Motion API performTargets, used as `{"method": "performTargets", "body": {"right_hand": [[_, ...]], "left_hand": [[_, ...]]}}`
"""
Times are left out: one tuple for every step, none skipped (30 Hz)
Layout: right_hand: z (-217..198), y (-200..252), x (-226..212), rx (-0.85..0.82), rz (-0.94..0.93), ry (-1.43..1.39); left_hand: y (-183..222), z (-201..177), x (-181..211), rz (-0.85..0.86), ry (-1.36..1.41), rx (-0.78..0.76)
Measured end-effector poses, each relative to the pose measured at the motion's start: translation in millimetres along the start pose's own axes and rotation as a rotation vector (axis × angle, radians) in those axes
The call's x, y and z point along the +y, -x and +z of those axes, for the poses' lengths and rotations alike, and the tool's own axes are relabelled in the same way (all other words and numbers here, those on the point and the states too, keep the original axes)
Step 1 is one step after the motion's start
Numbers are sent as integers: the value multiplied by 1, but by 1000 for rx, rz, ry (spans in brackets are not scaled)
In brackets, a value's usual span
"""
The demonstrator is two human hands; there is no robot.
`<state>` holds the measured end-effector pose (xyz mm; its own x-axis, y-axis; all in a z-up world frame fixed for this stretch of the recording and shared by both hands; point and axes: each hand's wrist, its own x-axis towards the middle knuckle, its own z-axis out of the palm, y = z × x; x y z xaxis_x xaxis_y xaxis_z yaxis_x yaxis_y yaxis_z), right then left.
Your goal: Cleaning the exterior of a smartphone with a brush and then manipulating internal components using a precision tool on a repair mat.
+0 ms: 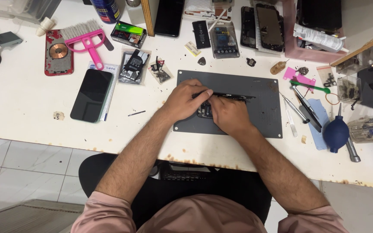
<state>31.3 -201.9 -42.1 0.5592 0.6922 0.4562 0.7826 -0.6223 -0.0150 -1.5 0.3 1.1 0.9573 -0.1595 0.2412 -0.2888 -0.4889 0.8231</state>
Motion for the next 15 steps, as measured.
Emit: {"method": "performTargets", "body": {"right_hand": [[-6,0,-2,1,0,1],[-11,1,-4,29,-3,-24],[-17,1,-6,56,-4,-49],[-23,3,-6,57,-4,-49],[-30,5,-5,92,61,-186],[-36,6,-4,127,126,-323],[-43,10,0,126,123,-325],[-50,14,4,137,248,-503],[-58,18,9,148,376,-677],[-61,26,12,147,376,-677],[-64,33,16,201,495,-875],[-67,41,20,254,613,-1074],[-65,48,29,255,614,-1073],[-63,56,37,301,676,-1151],[-62,64,45,349,738,-1227]], "left_hand": [[0,0,0,1,-1,1],[-1,0,0,0,4,-6],[0,-1,-1,-2,8,-13],[0,0,-1,-2,8,-13],[-1,1,-2,-8,4,-9],[-1,1,-3,-13,-1,-6],[-1,1,-4,-15,-2,-3],[0,1,-5,-24,1,-4],[-1,3,-5,-31,5,-7],[-1,2,-5,-31,5,-7],[-1,2,-4,-33,14,-5],[0,2,-3,-36,22,-2],[0,2,-4,-34,23,-3],[0,3,-5,-29,26,4],[-1,4,-5,-23,30,10]]}}
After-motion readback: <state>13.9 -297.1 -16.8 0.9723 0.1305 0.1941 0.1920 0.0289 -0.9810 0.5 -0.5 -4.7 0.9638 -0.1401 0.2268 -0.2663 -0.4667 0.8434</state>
